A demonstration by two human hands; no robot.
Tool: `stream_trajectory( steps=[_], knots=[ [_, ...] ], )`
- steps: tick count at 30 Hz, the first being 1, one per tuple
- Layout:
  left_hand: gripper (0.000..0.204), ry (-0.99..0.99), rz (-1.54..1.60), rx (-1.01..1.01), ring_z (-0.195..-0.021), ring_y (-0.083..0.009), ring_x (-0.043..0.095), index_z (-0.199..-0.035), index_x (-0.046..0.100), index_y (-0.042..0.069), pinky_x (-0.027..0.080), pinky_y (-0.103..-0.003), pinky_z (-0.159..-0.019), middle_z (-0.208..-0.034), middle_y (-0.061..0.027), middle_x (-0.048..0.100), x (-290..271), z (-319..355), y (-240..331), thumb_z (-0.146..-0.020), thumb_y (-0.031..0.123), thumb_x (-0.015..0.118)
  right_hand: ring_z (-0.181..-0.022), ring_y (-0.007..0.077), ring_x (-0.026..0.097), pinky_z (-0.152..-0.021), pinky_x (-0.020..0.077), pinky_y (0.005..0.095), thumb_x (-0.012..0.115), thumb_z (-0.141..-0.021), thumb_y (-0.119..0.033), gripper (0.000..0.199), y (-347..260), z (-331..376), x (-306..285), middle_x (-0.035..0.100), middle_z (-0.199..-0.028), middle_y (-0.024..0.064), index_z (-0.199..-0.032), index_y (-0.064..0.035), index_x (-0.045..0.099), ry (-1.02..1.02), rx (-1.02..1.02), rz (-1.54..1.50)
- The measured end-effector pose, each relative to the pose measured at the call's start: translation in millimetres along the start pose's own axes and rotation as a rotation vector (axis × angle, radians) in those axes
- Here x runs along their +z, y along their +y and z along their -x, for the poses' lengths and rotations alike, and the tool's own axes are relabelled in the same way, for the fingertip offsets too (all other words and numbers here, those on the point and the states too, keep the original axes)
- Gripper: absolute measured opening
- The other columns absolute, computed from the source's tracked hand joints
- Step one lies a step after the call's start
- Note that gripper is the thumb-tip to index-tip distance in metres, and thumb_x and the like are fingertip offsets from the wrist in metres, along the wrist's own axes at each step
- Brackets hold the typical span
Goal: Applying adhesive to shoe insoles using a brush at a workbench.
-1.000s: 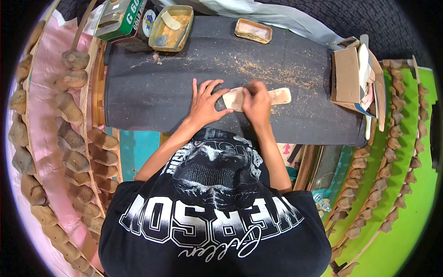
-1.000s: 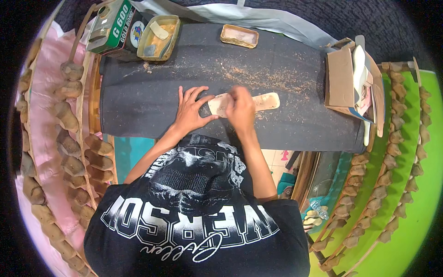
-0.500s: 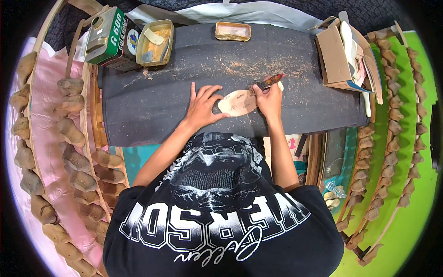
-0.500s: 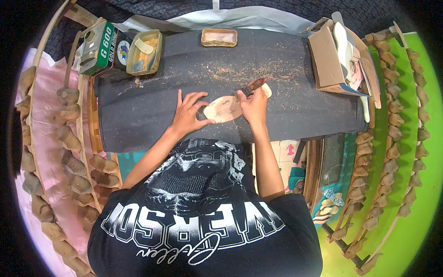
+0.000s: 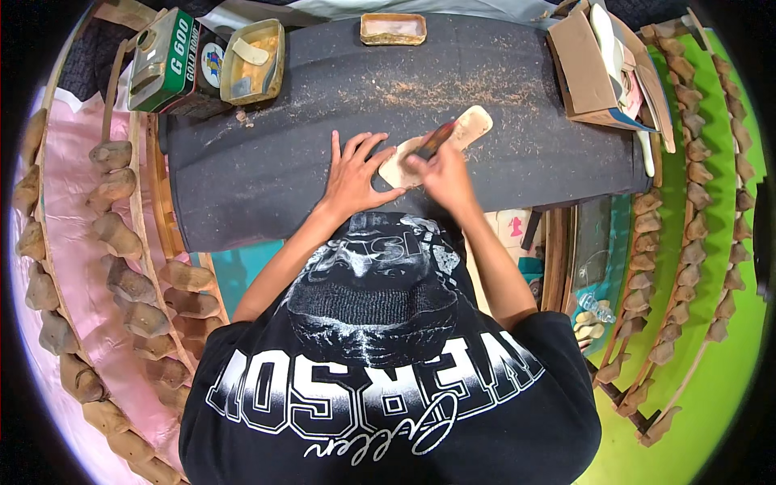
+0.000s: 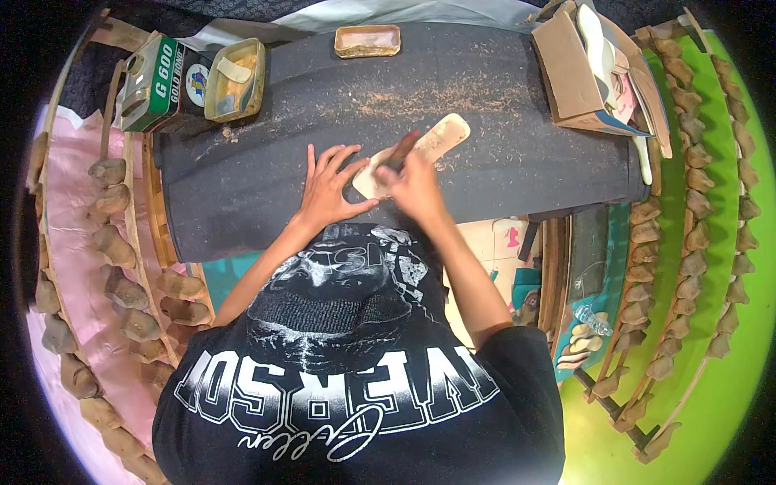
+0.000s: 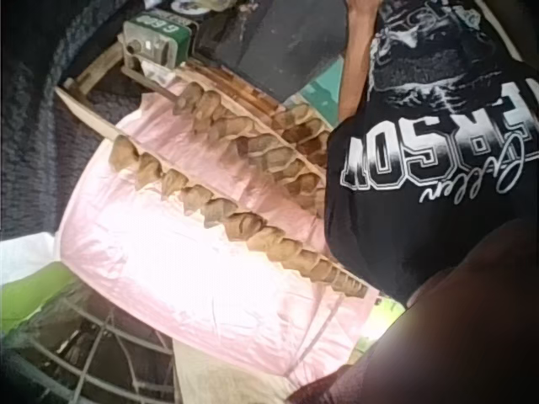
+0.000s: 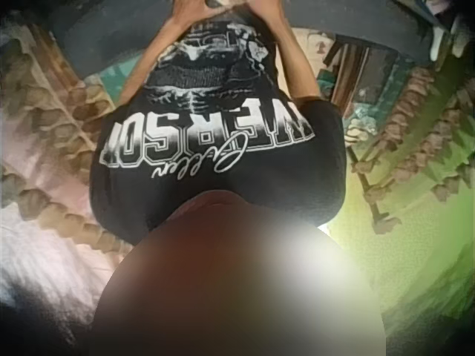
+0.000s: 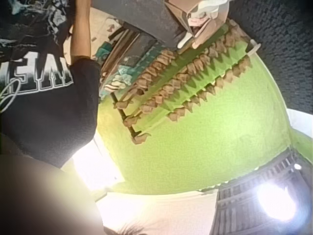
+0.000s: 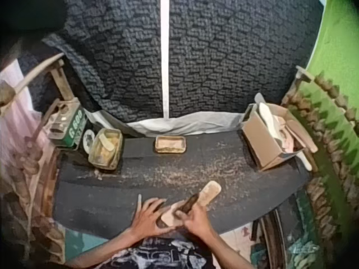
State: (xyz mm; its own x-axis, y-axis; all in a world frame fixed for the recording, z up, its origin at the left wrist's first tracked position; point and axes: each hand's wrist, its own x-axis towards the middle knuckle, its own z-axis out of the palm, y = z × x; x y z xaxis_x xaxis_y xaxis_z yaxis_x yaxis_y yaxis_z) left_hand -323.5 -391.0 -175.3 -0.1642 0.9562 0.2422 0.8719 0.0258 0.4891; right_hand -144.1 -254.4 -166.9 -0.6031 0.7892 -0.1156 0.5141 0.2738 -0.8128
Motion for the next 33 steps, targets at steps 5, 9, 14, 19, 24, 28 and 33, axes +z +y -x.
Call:
stream_trajectory(
  steps=[5, 9, 14, 19, 24, 28, 33],
  knots=[
    [0.077, -0.003, -0.018, 0.001, -0.144, -0.0318, 0.045, -0.136, 0.072, 0.021, 0.007, -0.076, -0.124, -0.152, -0.0039, 0.055, -2, -1, 0, -0.072, 0.061, 0.086, -0.073, 0.027, 0.07, -0.068, 0.0547, 0.0398, 0.076, -0.091, -0.007, 0.021, -4, -25, -32, 0.073, -0.089, 0.0157, -0.109, 0.0001, 0.067, 0.332, -0.196, 0.103],
    [0.071, -0.026, 0.031, -0.033, -0.144, -0.033, 0.045, -0.133, 0.075, 0.024, 0.008, -0.073, -0.126, -0.151, -0.0029, 0.056, -4, -5, 0, -0.071, 0.057, 0.087, -0.085, 0.0408, 0.066, -0.076, 0.0537, 0.0506, 0.067, -0.088, -0.001, 0.017, -32, 11, 6, 0.064, -0.091, 0.017, -0.104, -0.0044, 0.065, 0.131, -0.466, 0.142],
    [0.052, -0.108, 0.103, -0.036, -0.145, -0.0331, 0.043, -0.122, 0.082, 0.024, 0.009, -0.069, -0.128, -0.15, -0.0035, 0.056, -15, -18, -15, -0.075, 0.047, 0.087, -0.076, 0.0187, 0.069, -0.069, 0.0559, 0.0406, 0.078, -0.09, -0.008, 0.022, -12, 9, 10, 0.071, -0.092, 0.0089, -0.106, -0.002, 0.065, -0.048, -0.109, -0.349],
    [0.027, -0.166, 0.157, -0.1, -0.155, -0.0359, 0.034, -0.102, 0.087, 0.029, 0.006, -0.067, -0.129, -0.163, -0.0042, 0.048, -21, -50, -26, -0.075, 0.033, 0.09, -0.07, 0.0107, 0.064, -0.061, 0.0515, 0.0316, 0.086, -0.087, -0.012, 0.03, 8, -23, -14, 0.072, -0.085, 0.0058, -0.108, 0.0, 0.067, -0.088, 0.128, -0.46],
    [0.027, -0.299, 0.152, -0.201, -0.158, -0.0323, 0.031, -0.093, 0.088, 0.034, -0.002, -0.066, -0.129, -0.168, 0.0048, 0.044, -14, -64, -35, -0.066, 0.037, 0.094, -0.079, 0.0354, 0.067, -0.07, 0.0535, 0.046, 0.076, -0.083, -0.004, 0.02, -21, -11, -5, 0.064, -0.087, 0.0141, -0.1, -0.0045, 0.065, 0.225, -0.435, 0.154],
    [0.026, -0.298, 0.144, -0.221, -0.158, -0.0308, 0.031, -0.09, 0.087, 0.035, -0.002, -0.065, -0.129, -0.167, 0.0075, 0.046, -10, -65, -38, -0.065, 0.037, 0.095, -0.082, 0.034, 0.066, -0.071, 0.0554, 0.0463, 0.076, -0.08, -0.006, 0.02, -40, 28, 2, 0.064, -0.091, 0.015, -0.098, -0.0055, 0.067, -0.072, -0.689, 0.249],
    [0.026, -0.273, 0.151, -0.24, -0.158, -0.0283, 0.031, -0.086, 0.087, 0.034, -0.002, -0.064, -0.13, -0.167, 0.0065, 0.047, -15, -66, -32, -0.062, 0.037, 0.097, -0.058, 0.0291, 0.066, -0.058, 0.0539, 0.0411, 0.079, -0.093, -0.018, 0.023, 2, -2, -32, 0.073, -0.082, 0.0134, -0.094, 0.0015, 0.068, 0.073, -0.217, 0.057]
  ],
)
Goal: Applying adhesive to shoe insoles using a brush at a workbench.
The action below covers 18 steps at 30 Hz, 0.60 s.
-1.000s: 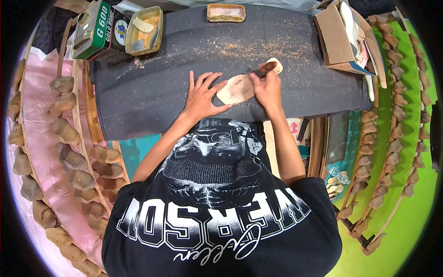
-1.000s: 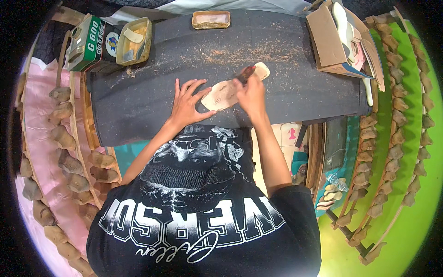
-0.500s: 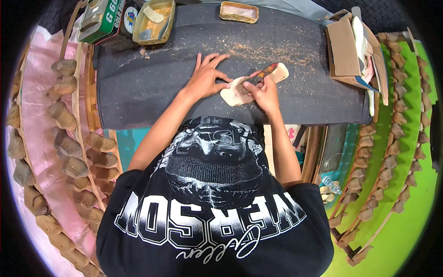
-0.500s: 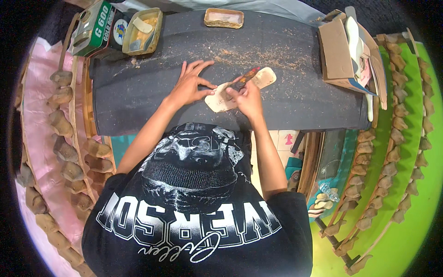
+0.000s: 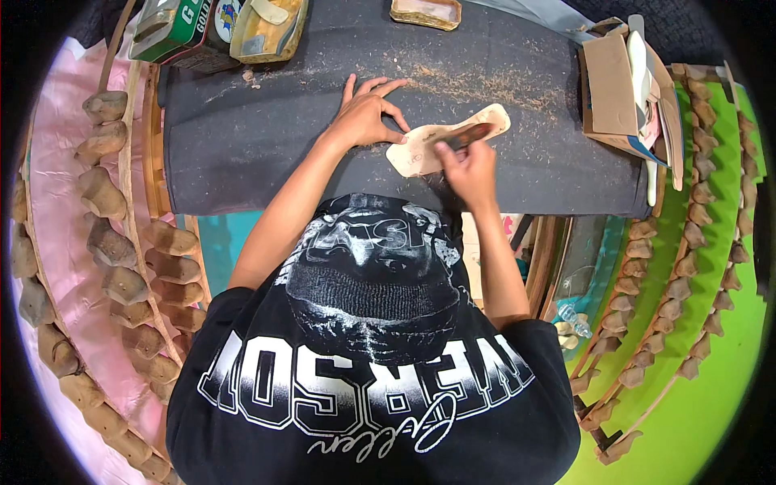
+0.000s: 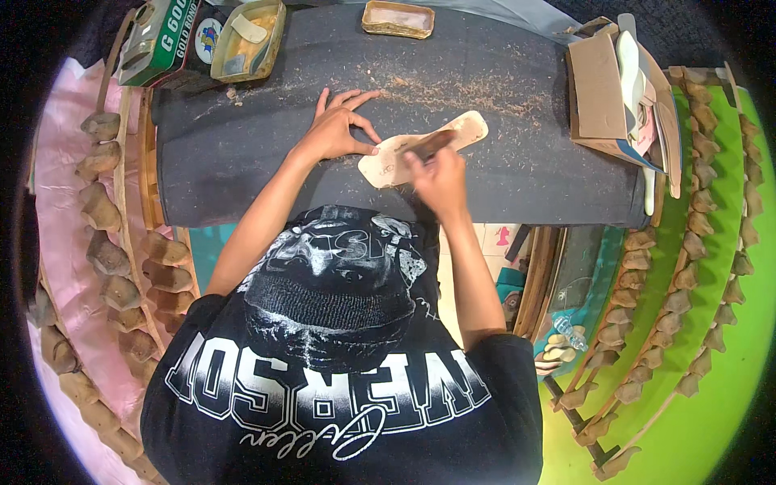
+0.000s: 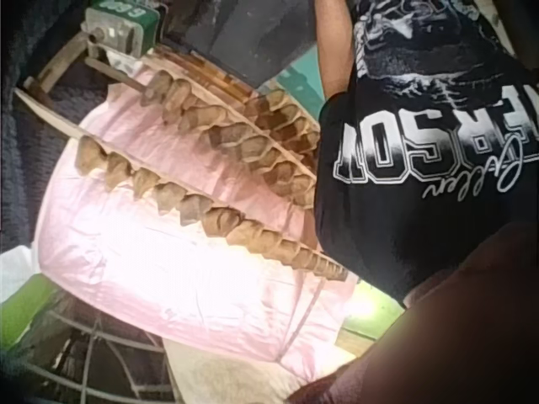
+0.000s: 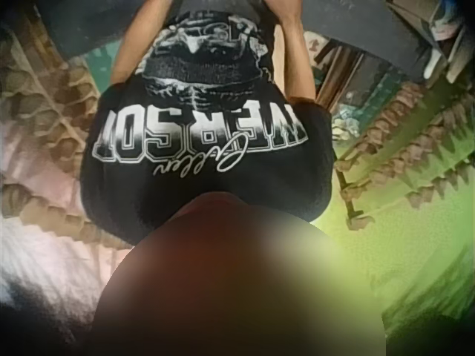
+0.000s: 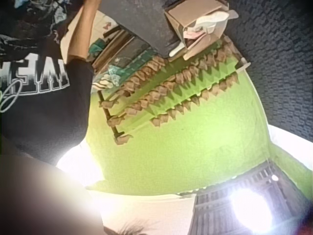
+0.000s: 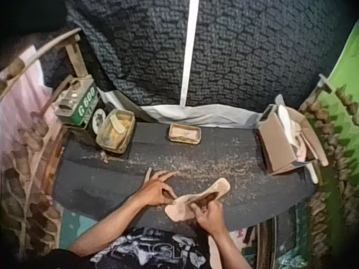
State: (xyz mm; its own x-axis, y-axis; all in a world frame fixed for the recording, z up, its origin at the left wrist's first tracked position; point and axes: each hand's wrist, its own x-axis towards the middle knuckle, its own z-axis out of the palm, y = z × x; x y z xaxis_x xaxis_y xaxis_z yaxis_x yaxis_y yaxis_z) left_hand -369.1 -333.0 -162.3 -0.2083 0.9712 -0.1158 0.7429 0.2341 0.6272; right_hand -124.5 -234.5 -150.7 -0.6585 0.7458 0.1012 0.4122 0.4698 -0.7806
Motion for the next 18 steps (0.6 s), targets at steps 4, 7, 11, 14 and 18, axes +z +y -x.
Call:
stream_trajectory(
  steps=[4, 7, 11, 14, 18],
  knots=[
    [0.026, 0.006, -0.008, 0.0, -0.159, -0.0281, 0.031, -0.085, 0.086, 0.033, -0.002, -0.063, -0.13, -0.167, 0.0062, 0.047, 1, 0, -1, -0.062, 0.037, 0.096, -0.07, 0.0345, 0.068, -0.064, 0.0544, 0.0439, 0.076, -0.089, -0.01, 0.014, 6, -18, -11, 0.07, -0.086, 0.015, -0.096, -0.0014, 0.067, 0.248, 0.021, 0.115],
    [0.026, -0.01, -0.014, -0.006, -0.159, -0.0282, 0.03, -0.085, 0.085, 0.031, -0.003, -0.063, -0.13, -0.167, 0.0057, 0.046, -1, 0, 2, -0.063, 0.037, 0.096, -0.08, 0.0377, 0.068, -0.069, 0.0536, 0.0479, 0.074, -0.083, -0.004, 0.014, -19, 3, 7, 0.063, -0.087, 0.0151, -0.096, -0.0057, 0.066, 0.052, -0.329, 0.34],
    [0.026, -0.018, -0.012, -0.014, -0.159, -0.0297, 0.03, -0.085, 0.084, 0.031, -0.004, -0.064, -0.13, -0.166, 0.0039, 0.047, 0, 1, 1, -0.063, 0.037, 0.094, -0.081, 0.0376, 0.068, -0.07, 0.0528, 0.0491, 0.076, -0.083, -0.006, 0.012, -36, 24, 31, 0.062, -0.087, 0.0171, -0.091, -0.0068, 0.067, -0.117, -0.298, 0.038],
    [0.025, -0.006, -0.004, -0.001, -0.158, -0.0312, 0.031, -0.085, 0.084, 0.032, -0.004, -0.065, -0.129, -0.166, 0.0026, 0.048, 0, 0, 1, -0.062, 0.038, 0.094, -0.06, 0.0345, 0.068, -0.057, 0.0509, 0.044, 0.084, -0.089, -0.025, 0.032, -1, 4, 13, 0.067, -0.068, 0.0177, -0.079, 0.0009, 0.068, 0.044, 0.058, -0.044],
    [0.024, 0.012, -0.009, 0.003, -0.159, -0.0284, 0.029, -0.087, 0.084, 0.03, -0.006, -0.062, -0.13, -0.166, 0.0028, 0.047, -1, 3, 4, -0.066, 0.036, 0.093, -0.076, 0.0373, 0.071, -0.069, 0.0554, 0.0438, 0.076, -0.09, -0.011, 0.016, 31, -39, -33, 0.072, -0.086, 0.0193, -0.098, 0.001, 0.07, 0.355, 0.027, 0.13]
  ],
)
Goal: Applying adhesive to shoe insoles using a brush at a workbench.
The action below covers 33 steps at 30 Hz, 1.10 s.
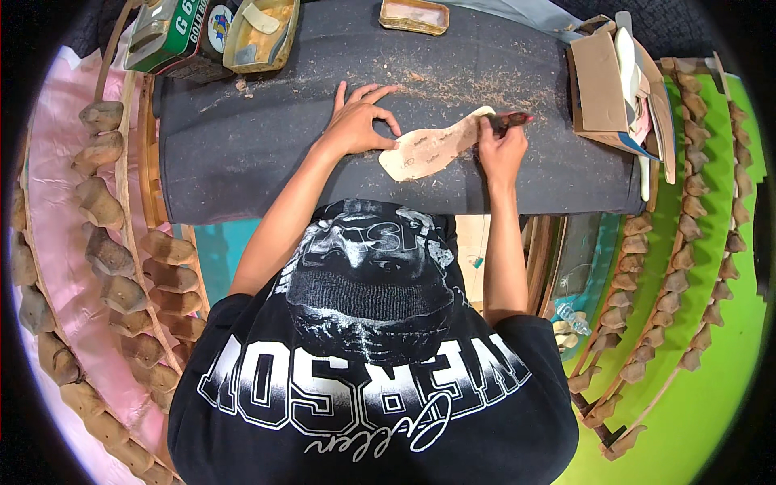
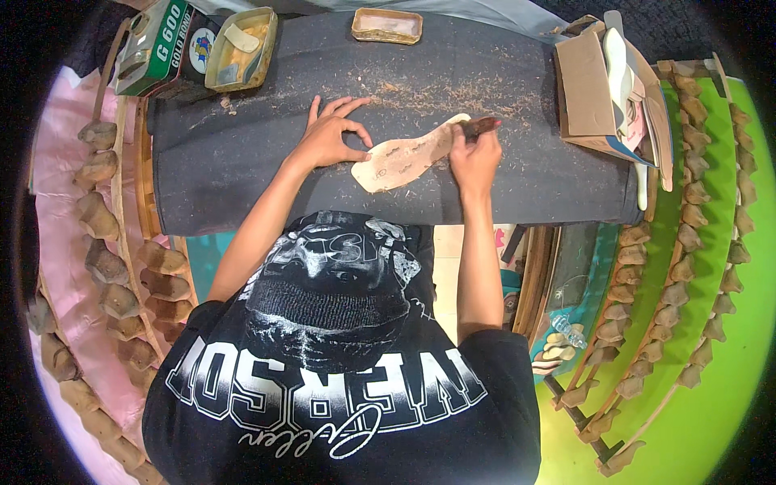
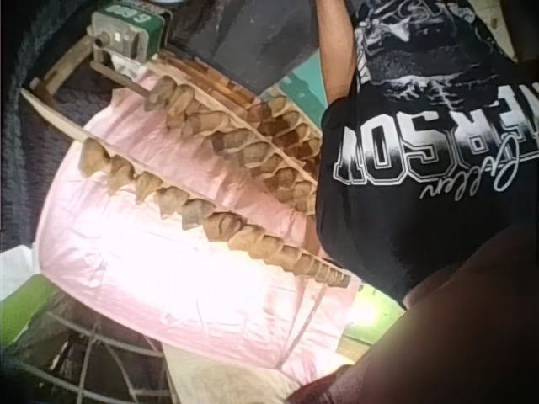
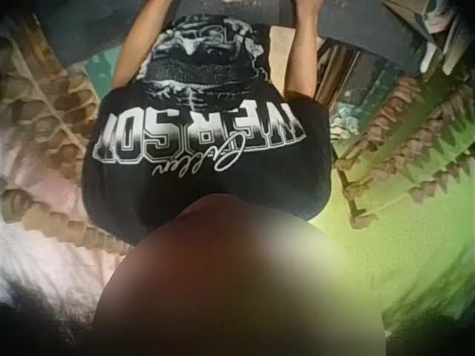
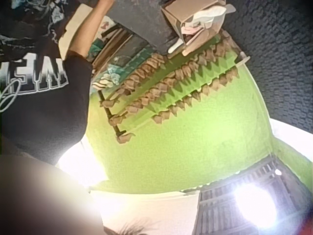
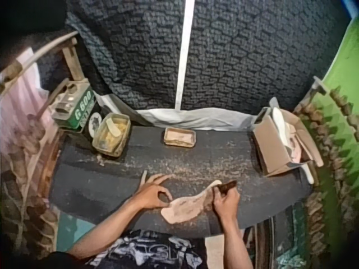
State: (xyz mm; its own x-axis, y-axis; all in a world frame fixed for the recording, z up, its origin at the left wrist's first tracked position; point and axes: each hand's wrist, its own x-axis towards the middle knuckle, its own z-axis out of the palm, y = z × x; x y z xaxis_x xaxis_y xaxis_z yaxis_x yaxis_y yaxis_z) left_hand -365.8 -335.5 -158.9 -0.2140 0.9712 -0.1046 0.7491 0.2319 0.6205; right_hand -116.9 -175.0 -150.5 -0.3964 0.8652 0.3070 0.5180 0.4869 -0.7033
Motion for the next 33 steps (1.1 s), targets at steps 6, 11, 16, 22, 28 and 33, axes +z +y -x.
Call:
stream_trajectory(
  steps=[6, 11, 16, 22, 28, 33],
  knots=[
    [0.031, 0.043, -0.017, -0.014, -0.159, -0.0325, 0.03, -0.082, 0.08, 0.025, -0.006, -0.072, -0.126, -0.166, -0.0003, 0.047, 4, 1, 9, -0.062, 0.044, 0.095, -0.095, 0.0406, 0.063, -0.079, 0.0534, 0.0505, 0.066, -0.073, 0.002, 0.027, -43, 41, 15, 0.059, -0.096, 0.0162, -0.097, -0.0095, 0.062, -0.302, -0.35, 0.109],
    [0.047, 0.087, -0.055, -0.036, -0.159, -0.0373, 0.028, -0.077, 0.065, 0.017, -0.005, -0.078, -0.122, -0.167, -0.0018, 0.045, 12, 6, 19, -0.059, 0.046, 0.098, -0.078, 0.0327, 0.074, -0.073, 0.0574, 0.0424, 0.079, -0.091, -0.013, 0.019, -40, 50, 17, 0.075, -0.091, 0.0192, -0.099, 0.0018, 0.07, -0.392, 0.012, -0.194],
    [0.049, 0.064, -0.09, -0.057, -0.16, -0.0396, 0.025, -0.084, 0.067, 0.017, -0.005, -0.077, -0.123, -0.169, -0.005, 0.041, 14, 6, 22, -0.059, 0.046, 0.098, -0.075, 0.0308, 0.071, -0.069, 0.0549, 0.0416, 0.076, -0.09, -0.006, 0.014, -1, -14, 0, 0.071, -0.086, 0.0154, -0.099, 0.0008, 0.067, -0.141, 0.147, -0.066],
    [0.066, 0.138, -0.055, 0.142, -0.159, -0.0387, 0.026, -0.111, 0.074, 0.016, 0.0, -0.076, -0.124, -0.169, -0.0093, 0.038, 26, 39, 41, -0.058, 0.048, 0.097, -0.087, 0.0393, 0.062, -0.076, 0.0508, 0.0485, 0.074, -0.088, -0.002, 0.015, -9, -2, 1, 0.062, -0.09, 0.0154, -0.098, -0.0022, 0.063, -0.105, -0.314, 0.098],
    [0.071, 0.046, -0.067, 0.156, -0.157, -0.0352, 0.03, -0.126, 0.074, 0.011, 0.006, -0.072, -0.127, -0.166, -0.0102, 0.04, 23, 35, 49, -0.063, 0.037, 0.093, -0.072, 0.0238, 0.068, -0.065, 0.0535, 0.0357, 0.074, -0.094, -0.006, 0.016, -18, 0, -7, 0.069, -0.097, 0.0129, -0.108, 0.0, 0.068, -0.022, -0.062, -0.066],
    [0.071, 0.104, -0.147, 0.204, -0.154, -0.0341, 0.034, -0.135, 0.072, 0.009, 0.007, -0.07, -0.128, -0.166, -0.0089, 0.041, 17, 11, 48, -0.07, 0.036, 0.085, -0.071, 0.023, 0.067, -0.065, 0.0534, 0.0364, 0.074, -0.094, -0.006, 0.017, -24, -4, -3, 0.068, -0.097, 0.0127, -0.109, -0.0007, 0.067, 0.002, -0.097, -0.086]
  ],
)
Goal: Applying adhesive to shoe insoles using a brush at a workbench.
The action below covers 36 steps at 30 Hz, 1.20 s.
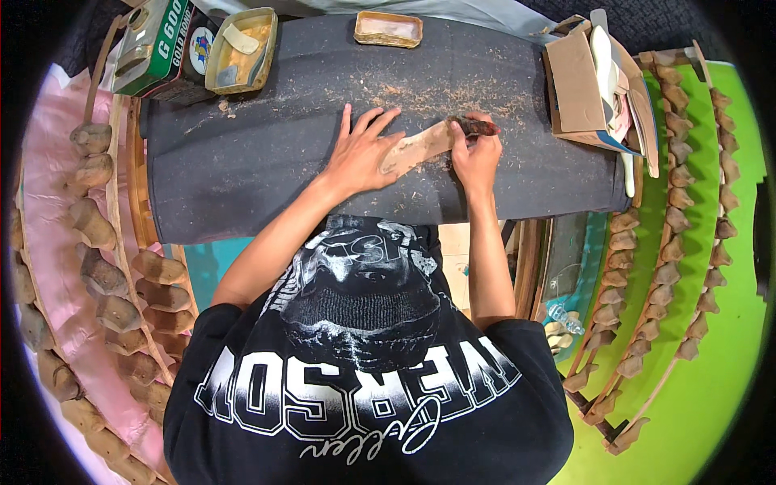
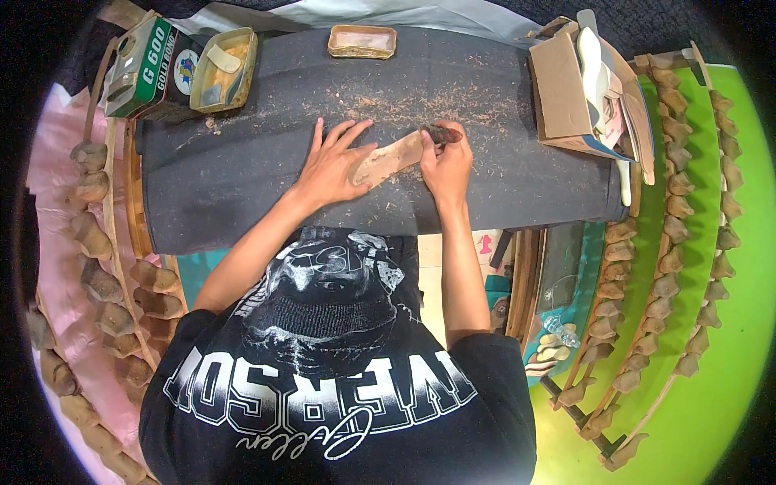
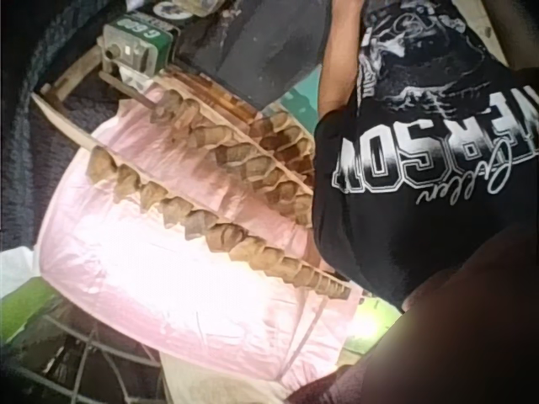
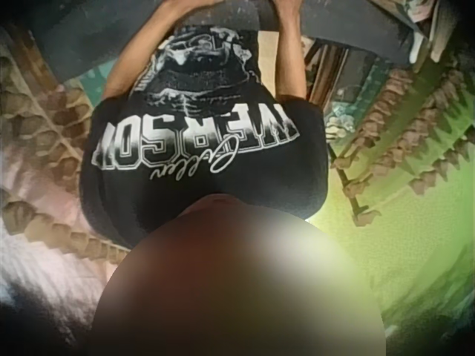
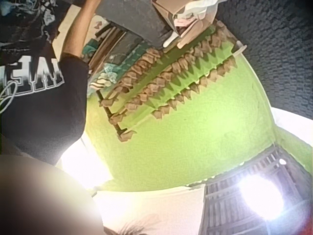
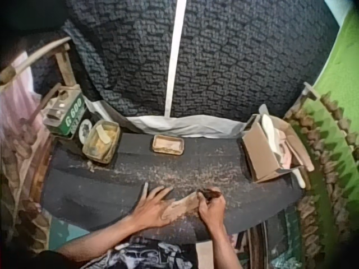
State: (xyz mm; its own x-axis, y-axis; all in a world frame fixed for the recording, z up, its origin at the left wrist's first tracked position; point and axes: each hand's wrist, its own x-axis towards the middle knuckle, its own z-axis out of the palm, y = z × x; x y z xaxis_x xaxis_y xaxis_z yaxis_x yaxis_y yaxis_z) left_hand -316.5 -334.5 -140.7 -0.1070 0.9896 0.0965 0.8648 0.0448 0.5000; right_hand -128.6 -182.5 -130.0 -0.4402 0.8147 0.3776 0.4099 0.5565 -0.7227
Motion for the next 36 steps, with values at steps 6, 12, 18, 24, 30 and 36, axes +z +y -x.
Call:
stream_trajectory(
  steps=[6, 12, 18, 24, 30, 36],
  knots=[
    [0.079, -0.057, -0.044, 0.042, -0.16, -0.0335, 0.026, -0.154, 0.059, 0.02, 0.007, -0.071, -0.128, -0.173, -0.0093, 0.031, 17, 6, -16, -0.081, 0.043, 0.078, -0.086, 0.0406, 0.065, -0.076, 0.0528, 0.0478, 0.071, -0.088, -0.003, 0.017, 3, 22, 23, 0.064, -0.093, 0.0163, -0.102, -0.0027, 0.062, -0.127, -0.224, 0.215],
    [0.078, 0.006, -0.113, 0.08, -0.162, -0.033, 0.024, -0.163, 0.046, 0.023, 0.009, -0.065, -0.13, -0.174, -0.0098, 0.031, 29, 18, -19, -0.091, 0.043, 0.071, -0.08, 0.038, 0.07, -0.073, 0.0547, 0.0465, 0.076, -0.09, -0.011, 0.019, -7, 18, 24, 0.07, -0.089, 0.0183, -0.102, 0.0003, 0.067, -0.263, 0.222, -0.092],
    [0.07, -0.031, -0.069, 0.096, -0.162, -0.0318, 0.024, -0.164, 0.044, 0.023, 0.011, -0.06, -0.131, -0.175, -0.0086, 0.03, 18, 45, -23, -0.101, 0.048, 0.064, -0.081, 0.0355, 0.066, -0.073, 0.0527, 0.0455, 0.071, -0.089, -0.005, 0.015, 34, -17, 14, 0.067, -0.091, 0.0184, -0.101, 0.0003, 0.063, 0.003, -0.016, 0.109],
    [0.07, -0.105, -0.046, 0.052, -0.162, -0.0315, 0.024, -0.164, 0.043, 0.023, 0.013, -0.059, -0.131, -0.175, -0.0065, 0.029, 5, 69, -22, -0.102, 0.048, 0.063, -0.094, 0.0404, 0.061, -0.077, 0.0511, 0.0502, 0.066, -0.075, 0.002, 0.025, -29, 46, 37, 0.056, -0.093, 0.0171, -0.098, -0.0039, 0.061, -0.334, -0.328, 0.042],
    [0.061, -0.078, 0.015, 0.061, -0.16, -0.03, 0.03, -0.16, 0.05, 0.024, 0.016, -0.059, -0.131, -0.173, -0.0036, 0.035, 0, 84, -30, -0.103, 0.042, 0.064, -0.089, 0.0365, 0.072, -0.078, 0.0548, 0.0454, 0.075, -0.094, -0.012, 0.018, 8, 15, 23, 0.073, -0.097, 0.0193, -0.105, 0.0004, 0.068, -0.16, 0.082, -0.056],
    [0.038, 0.081, 0.049, -0.039, -0.153, -0.0289, 0.045, -0.132, 0.076, 0.022, 0.026, -0.057, -0.129, -0.158, -0.0033, 0.057, -1, 120, -48, -0.095, 0.024, 0.077, -0.094, 0.0425, 0.063, -0.081, 0.0518, 0.0504, 0.068, -0.084, 0.0, 0.019, 22, 0, 11, 0.064, -0.099, 0.0188, -0.103, -0.0022, 0.063, -0.111, -0.089, 0.216]
  ],
)
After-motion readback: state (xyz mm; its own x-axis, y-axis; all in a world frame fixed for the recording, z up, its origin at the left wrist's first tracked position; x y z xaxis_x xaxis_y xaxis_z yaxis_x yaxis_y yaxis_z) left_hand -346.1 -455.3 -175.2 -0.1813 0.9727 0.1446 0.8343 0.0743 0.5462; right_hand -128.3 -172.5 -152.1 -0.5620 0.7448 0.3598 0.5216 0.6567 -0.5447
